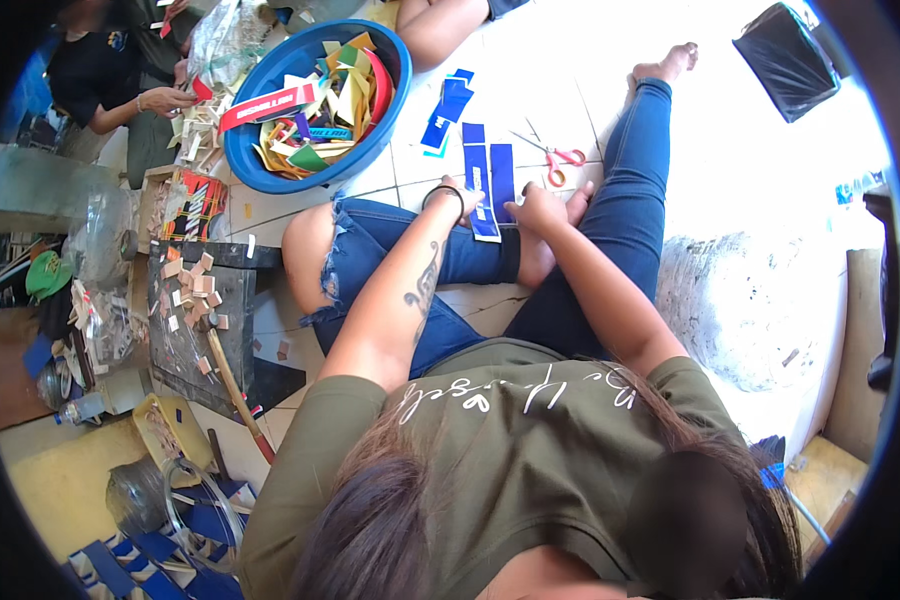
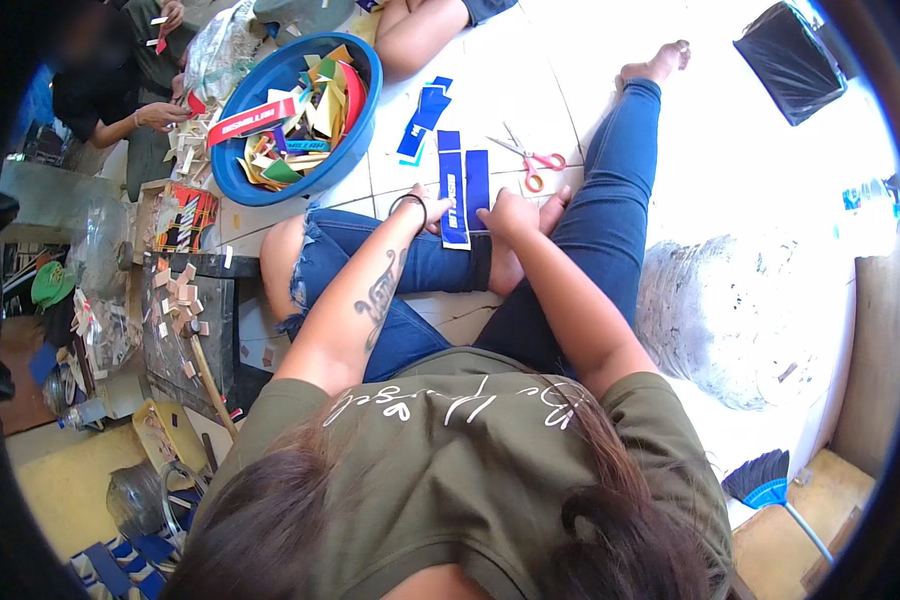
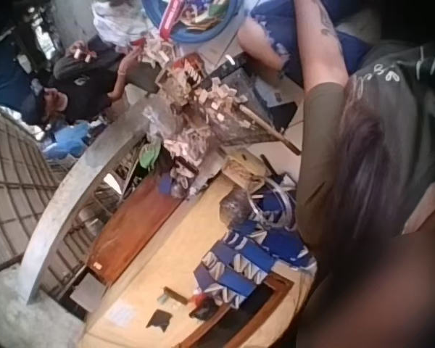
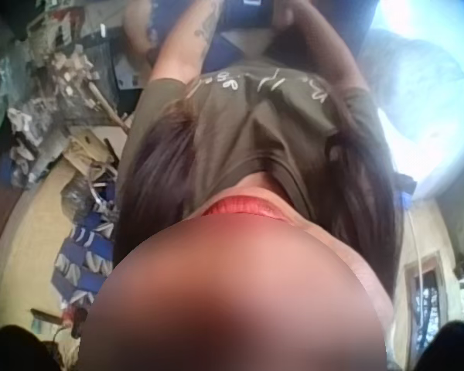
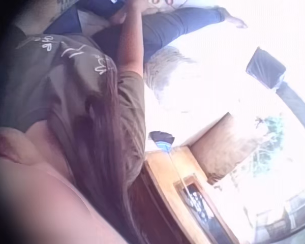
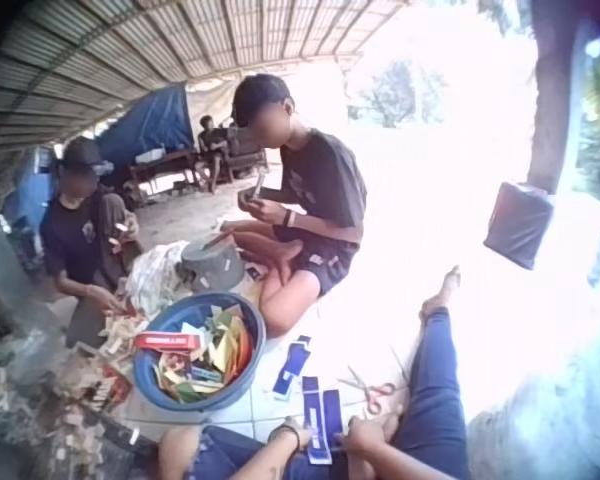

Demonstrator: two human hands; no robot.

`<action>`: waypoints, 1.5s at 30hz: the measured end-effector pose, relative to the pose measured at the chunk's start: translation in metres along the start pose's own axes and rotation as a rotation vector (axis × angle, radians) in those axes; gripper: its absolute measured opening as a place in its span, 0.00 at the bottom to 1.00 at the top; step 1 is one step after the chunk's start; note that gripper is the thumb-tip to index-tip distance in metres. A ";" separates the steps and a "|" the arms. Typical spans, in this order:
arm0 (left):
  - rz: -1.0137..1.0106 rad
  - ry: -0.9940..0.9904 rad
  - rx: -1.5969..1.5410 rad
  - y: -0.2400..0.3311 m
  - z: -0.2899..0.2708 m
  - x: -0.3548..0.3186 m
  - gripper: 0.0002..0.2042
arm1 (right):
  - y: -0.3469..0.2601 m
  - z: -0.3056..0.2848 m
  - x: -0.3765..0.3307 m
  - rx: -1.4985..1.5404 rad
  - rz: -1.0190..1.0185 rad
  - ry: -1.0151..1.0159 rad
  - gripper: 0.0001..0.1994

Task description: The person sits on the floor and uses scissors to cut long rubber straps into smaller pieces. They pick up straps of different colors from a blue basin, cut them, and place the cut pieces back into the basin or on the floor.

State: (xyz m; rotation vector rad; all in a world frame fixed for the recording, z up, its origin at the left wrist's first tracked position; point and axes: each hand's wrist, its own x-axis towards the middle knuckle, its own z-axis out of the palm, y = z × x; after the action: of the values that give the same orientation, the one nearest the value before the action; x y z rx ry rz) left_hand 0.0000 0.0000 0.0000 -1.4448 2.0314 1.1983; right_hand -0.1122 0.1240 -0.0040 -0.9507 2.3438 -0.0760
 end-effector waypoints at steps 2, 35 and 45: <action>-0.061 0.025 -0.174 0.001 0.015 0.024 0.16 | -0.005 0.007 0.012 0.072 0.091 0.020 0.30; 0.347 -0.453 -1.412 -0.013 -0.068 -0.063 0.10 | -0.005 0.011 0.003 1.022 -0.300 0.623 0.12; 0.436 -0.499 -1.563 -0.003 -0.132 -0.057 0.09 | -0.004 0.010 0.002 1.062 -0.334 0.637 0.11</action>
State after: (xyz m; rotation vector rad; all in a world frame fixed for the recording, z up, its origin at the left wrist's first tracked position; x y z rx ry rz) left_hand 0.0477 -0.0733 0.1140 -0.8222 0.8394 3.2449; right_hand -0.1053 0.1213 -0.0117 -0.7664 2.0873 -1.7616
